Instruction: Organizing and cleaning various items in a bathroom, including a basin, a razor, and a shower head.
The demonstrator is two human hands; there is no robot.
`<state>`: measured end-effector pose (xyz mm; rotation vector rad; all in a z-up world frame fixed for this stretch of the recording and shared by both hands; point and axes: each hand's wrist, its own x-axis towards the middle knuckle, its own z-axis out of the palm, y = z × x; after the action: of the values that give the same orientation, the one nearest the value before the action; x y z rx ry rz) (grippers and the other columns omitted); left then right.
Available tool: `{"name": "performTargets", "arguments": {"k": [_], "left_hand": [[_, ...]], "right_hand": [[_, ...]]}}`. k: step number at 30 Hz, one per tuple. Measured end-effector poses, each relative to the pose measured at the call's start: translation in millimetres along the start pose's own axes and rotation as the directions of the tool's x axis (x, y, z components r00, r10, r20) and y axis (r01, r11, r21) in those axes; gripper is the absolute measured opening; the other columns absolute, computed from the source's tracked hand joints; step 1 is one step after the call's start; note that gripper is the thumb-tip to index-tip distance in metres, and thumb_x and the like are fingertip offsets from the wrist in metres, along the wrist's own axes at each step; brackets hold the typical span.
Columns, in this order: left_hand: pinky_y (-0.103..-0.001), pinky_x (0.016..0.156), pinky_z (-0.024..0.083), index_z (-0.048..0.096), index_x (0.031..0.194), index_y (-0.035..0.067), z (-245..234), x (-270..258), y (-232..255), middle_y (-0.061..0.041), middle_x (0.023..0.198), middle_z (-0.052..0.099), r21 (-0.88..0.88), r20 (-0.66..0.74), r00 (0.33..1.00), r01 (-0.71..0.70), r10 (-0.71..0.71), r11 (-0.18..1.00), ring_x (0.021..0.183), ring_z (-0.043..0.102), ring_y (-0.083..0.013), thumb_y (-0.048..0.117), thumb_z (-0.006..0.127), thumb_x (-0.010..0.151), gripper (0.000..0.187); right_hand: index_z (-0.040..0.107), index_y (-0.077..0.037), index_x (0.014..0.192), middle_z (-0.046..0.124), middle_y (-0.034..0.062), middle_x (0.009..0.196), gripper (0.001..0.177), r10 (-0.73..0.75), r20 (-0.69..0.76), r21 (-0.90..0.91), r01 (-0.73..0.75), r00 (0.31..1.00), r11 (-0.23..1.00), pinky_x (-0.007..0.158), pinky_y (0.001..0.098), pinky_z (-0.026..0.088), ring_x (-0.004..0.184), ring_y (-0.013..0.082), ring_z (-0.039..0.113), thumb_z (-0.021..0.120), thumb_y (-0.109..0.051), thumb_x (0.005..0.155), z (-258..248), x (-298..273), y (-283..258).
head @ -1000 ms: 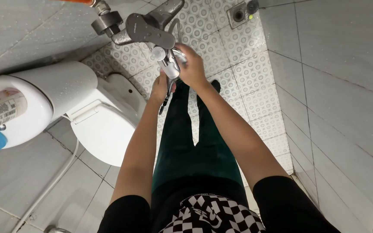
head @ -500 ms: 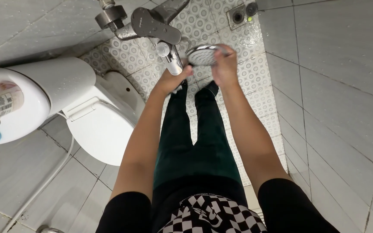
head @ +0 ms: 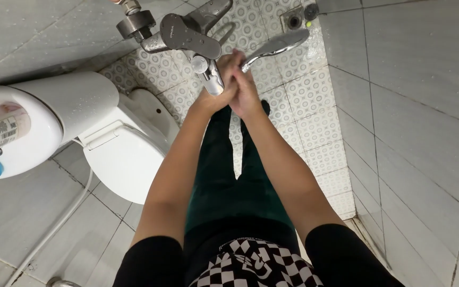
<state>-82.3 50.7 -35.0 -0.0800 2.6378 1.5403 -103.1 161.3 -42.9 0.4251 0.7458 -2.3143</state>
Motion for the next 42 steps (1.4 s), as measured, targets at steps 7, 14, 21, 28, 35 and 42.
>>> {"name": "performTargets", "arguments": {"k": [7,14,21,28,35,42], "left_hand": [[-0.047,0.111,0.047,0.057,0.138,0.001,-26,-47,22,-0.027,0.143,0.054,-0.04,-0.327,0.943,0.051,-0.062,0.998,0.132,0.055,-0.0439,0.009,0.072,0.09,0.051],[-0.043,0.085,0.056,0.066,0.117,0.001,-11,-50,-19,-0.023,0.099,0.074,-0.09,0.086,0.857,0.515,-0.509,0.852,0.096,0.073,-0.0365,0.022,0.068,0.097,0.029],[-0.043,0.082,0.057,0.061,0.125,0.005,-36,4,34,-0.014,0.107,0.07,-0.251,0.279,0.897,0.413,-0.343,0.875,0.092,0.071,-0.0317,0.02,0.07,0.092,0.037],[-0.036,0.087,0.053,0.058,0.131,0.001,-21,-16,-5,-0.009,0.112,0.065,-0.247,0.043,0.99,0.143,-0.137,0.958,0.101,0.065,-0.0218,0.024,0.069,0.101,0.04],[-0.029,0.062,0.049,0.066,0.104,0.001,-14,-79,-33,-0.003,0.074,0.062,-0.388,0.311,0.811,0.584,-0.495,0.713,0.065,0.058,-0.0121,0.032,0.062,0.107,0.031],[-0.026,0.064,0.051,0.066,0.108,0.007,-27,-102,-31,0.0,0.075,0.063,-0.571,0.3,0.868,0.496,-0.395,0.654,0.067,0.061,-0.0095,0.026,0.061,0.105,0.02]], "right_hand": [[0.056,-0.002,0.133,0.068,0.007,0.123,0.043,-0.065,-0.147,-0.005,0.065,0.987,0.998,0.1,0.0348,0.053,0.114,0.0182,0.064,0.067,-0.024,0.098,-6,31,21],[0.061,-0.007,0.102,0.068,0.0091,0.078,0.024,0.098,-0.327,0.36,0.028,0.94,0.933,0.076,0.0342,0.057,0.082,0.0251,0.066,0.069,-0.026,0.089,-3,32,-12],[0.065,-0.005,0.103,0.064,0.0036,0.076,0.027,0.119,-0.332,0.507,0.07,0.936,0.859,0.071,0.0331,0.055,0.078,0.0183,0.064,0.073,-0.03,0.099,-78,46,0],[0.057,-0.01,0.078,0.074,0.0127,0.09,0.025,0.365,-0.322,0.327,-0.259,0.874,0.909,0.08,0.0392,0.058,0.081,0.0247,0.07,0.065,-0.029,0.092,-19,29,-6],[0.064,-0.011,0.087,0.064,0.0013,0.075,0.023,0.128,-0.349,0.317,-0.012,0.928,0.948,0.079,0.0364,0.057,0.075,0.016,0.066,0.063,-0.031,0.1,-9,29,20],[0.059,-0.011,0.094,0.055,-0.0001,0.063,0.033,0.016,-0.13,0.453,0.045,0.991,0.891,0.059,0.0393,0.054,0.059,0.0163,0.059,0.065,-0.038,0.113,-50,55,12]]}}
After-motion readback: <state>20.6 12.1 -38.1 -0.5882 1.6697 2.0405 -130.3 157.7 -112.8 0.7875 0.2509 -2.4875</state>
